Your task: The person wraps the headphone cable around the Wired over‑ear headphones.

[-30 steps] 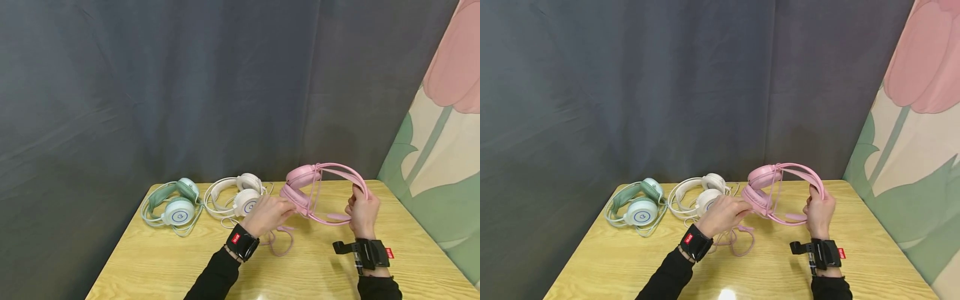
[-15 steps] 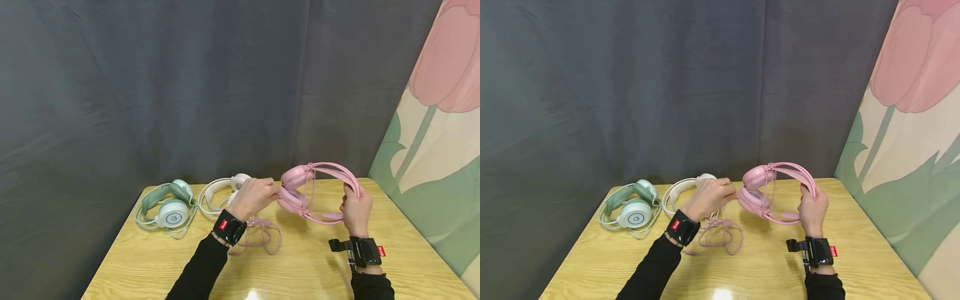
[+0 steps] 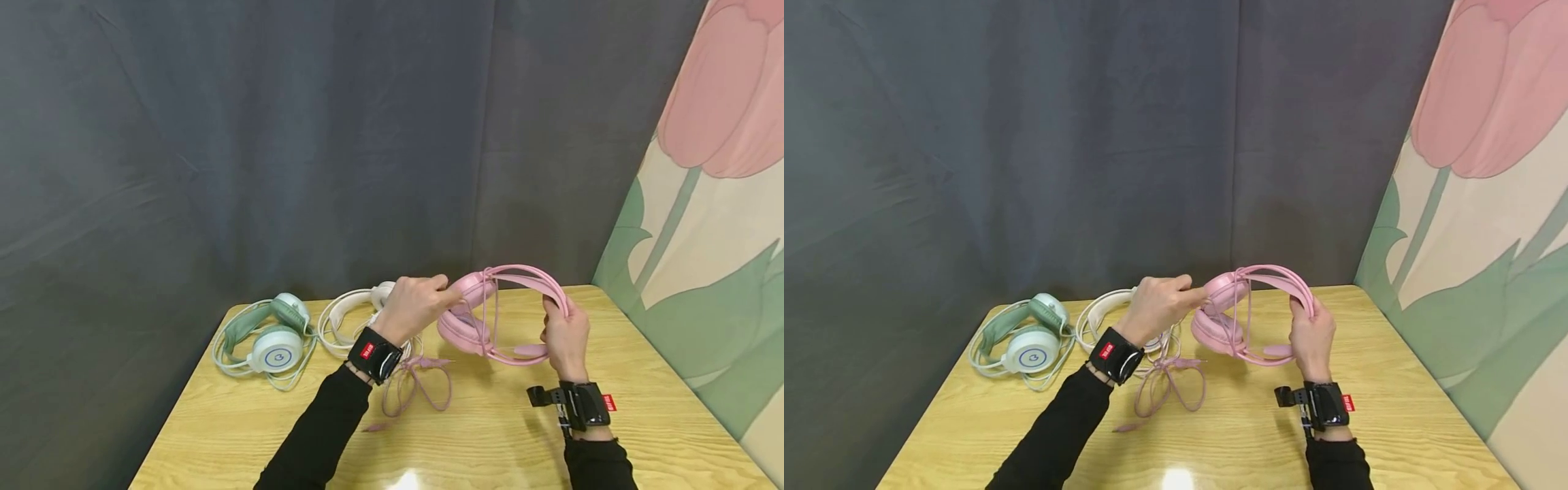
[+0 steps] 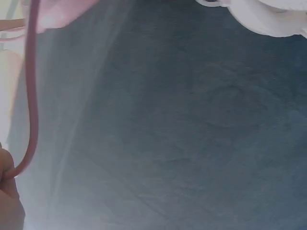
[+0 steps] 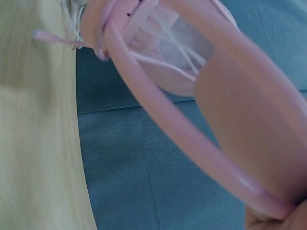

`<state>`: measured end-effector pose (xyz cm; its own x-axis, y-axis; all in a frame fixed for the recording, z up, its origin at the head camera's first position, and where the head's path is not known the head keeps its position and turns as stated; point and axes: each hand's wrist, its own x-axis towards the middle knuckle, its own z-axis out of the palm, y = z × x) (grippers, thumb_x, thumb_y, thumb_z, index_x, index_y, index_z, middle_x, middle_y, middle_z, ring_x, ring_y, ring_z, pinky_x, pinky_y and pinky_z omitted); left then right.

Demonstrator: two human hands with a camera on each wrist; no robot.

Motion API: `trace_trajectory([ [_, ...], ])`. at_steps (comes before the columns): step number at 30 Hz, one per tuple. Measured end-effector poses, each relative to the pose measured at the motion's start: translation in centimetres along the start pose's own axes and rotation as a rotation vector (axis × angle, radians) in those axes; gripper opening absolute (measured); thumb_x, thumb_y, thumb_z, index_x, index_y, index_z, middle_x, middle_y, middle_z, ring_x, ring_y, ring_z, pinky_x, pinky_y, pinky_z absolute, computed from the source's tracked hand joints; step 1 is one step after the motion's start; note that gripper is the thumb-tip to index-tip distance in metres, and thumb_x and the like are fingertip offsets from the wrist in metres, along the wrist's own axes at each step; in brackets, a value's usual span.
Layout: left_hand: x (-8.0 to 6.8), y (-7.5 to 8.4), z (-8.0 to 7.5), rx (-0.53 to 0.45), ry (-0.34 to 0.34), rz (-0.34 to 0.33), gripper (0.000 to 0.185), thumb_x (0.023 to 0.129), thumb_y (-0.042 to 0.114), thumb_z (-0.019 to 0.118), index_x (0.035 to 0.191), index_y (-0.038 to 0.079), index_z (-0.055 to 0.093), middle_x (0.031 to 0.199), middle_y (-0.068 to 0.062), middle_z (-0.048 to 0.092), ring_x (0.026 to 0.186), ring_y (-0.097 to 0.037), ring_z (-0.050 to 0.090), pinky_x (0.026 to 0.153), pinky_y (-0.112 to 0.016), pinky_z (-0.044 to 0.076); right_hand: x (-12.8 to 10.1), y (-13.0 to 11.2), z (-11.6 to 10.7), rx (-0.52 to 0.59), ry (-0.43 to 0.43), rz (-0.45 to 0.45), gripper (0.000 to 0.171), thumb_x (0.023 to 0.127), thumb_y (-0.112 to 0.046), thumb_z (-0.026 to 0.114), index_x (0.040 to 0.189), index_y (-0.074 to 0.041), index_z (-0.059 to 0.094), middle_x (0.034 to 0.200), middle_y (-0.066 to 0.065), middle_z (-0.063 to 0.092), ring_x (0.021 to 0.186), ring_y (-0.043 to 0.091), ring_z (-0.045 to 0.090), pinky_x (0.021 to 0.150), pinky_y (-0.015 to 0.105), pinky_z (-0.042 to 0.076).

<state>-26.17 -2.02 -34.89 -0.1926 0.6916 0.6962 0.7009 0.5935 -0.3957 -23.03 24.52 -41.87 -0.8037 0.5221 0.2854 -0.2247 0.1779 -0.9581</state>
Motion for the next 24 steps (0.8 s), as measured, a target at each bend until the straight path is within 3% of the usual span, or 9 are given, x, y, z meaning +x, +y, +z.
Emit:
trace_trajectory([
  [4,0.4,-1.2,0.8,-0.034,-0.055,-0.038,0.015,0.092,0.014,0.066,0.094,0.029,0.069,0.07,0.006,0.044,0.05,-0.004,0.032,0.041,-0.02,0.03,0.0,-0.4,-0.4,0.094,-0.055,0.059,0.02,0.1,-0.014,0.051,0.081,-0.008,0.053,0.053,-0.003,0.038,0.035,0.005,0.035,0.032,0.02,0.029],
  [7,0.6,-2.1,1.3,-0.037,-0.073,-0.073,0.004,0.093,0.026,0.067,0.091,0.028,0.07,0.069,0.006,0.046,0.049,-0.004,0.035,0.042,-0.021,0.031,0.1,-0.4,-0.8,0.061,-0.08,0.063,0.021,0.1,-0.016,0.051,0.081,-0.009,0.053,0.053,-0.003,0.038,0.036,0.006,0.036,0.033,0.02,0.031],
  [10,0.9,-2.9,1.9,-0.026,-0.065,-0.103,0.014,0.092,0.04,0.064,0.088,0.028,0.07,0.066,0.006,0.045,0.047,-0.005,0.036,0.042,-0.022,0.03,0.2,-0.4,-1.3,0.054,-0.105,0.057,0.022,0.101,-0.017,0.05,0.08,-0.01,0.053,0.053,-0.003,0.038,0.037,0.006,0.037,0.034,0.021,0.032],
  [13,1.2,-3.3,2.5,0.014,-0.049,-0.137,0.023,0.09,0.048,0.061,0.085,0.028,0.071,0.064,0.007,0.046,0.045,-0.005,0.038,0.041,-0.023,0.028,0.4,-0.3,-1.8,0.136,-0.154,0.052,0.024,0.101,-0.016,0.049,0.077,-0.012,0.052,0.051,-0.005,0.037,0.036,0.005,0.035,0.033,0.025,0.026],
  [19,1.6,-3.4,3.8,0.07,-0.071,-0.255,0.045,0.082,0.064,0.058,0.063,0.025,0.067,0.053,0.008,0.046,0.041,-0.006,0.041,0.039,-0.023,0.029,0.8,-0.1,-2.5,0.311,-0.337,0.035,0.032,0.103,-0.014,0.045,0.072,-0.011,0.048,0.05,-0.009,0.034,0.036,0.0,0.031,0.039,0.039,0.009],
  [24,2.2,-3.0,4.5,-0.008,-0.09,-0.242,0.034,0.089,0.055,0.057,0.08,0.027,0.072,0.062,0.008,0.056,0.049,-0.007,0.053,0.043,-0.024,0.04,1.1,0.3,-2.8,0.389,-0.485,0.056,0.035,0.105,-0.012,0.04,0.071,-0.01,0.046,0.054,-0.003,0.027,0.039,0.006,0.023,0.044,0.041,0.004],
])
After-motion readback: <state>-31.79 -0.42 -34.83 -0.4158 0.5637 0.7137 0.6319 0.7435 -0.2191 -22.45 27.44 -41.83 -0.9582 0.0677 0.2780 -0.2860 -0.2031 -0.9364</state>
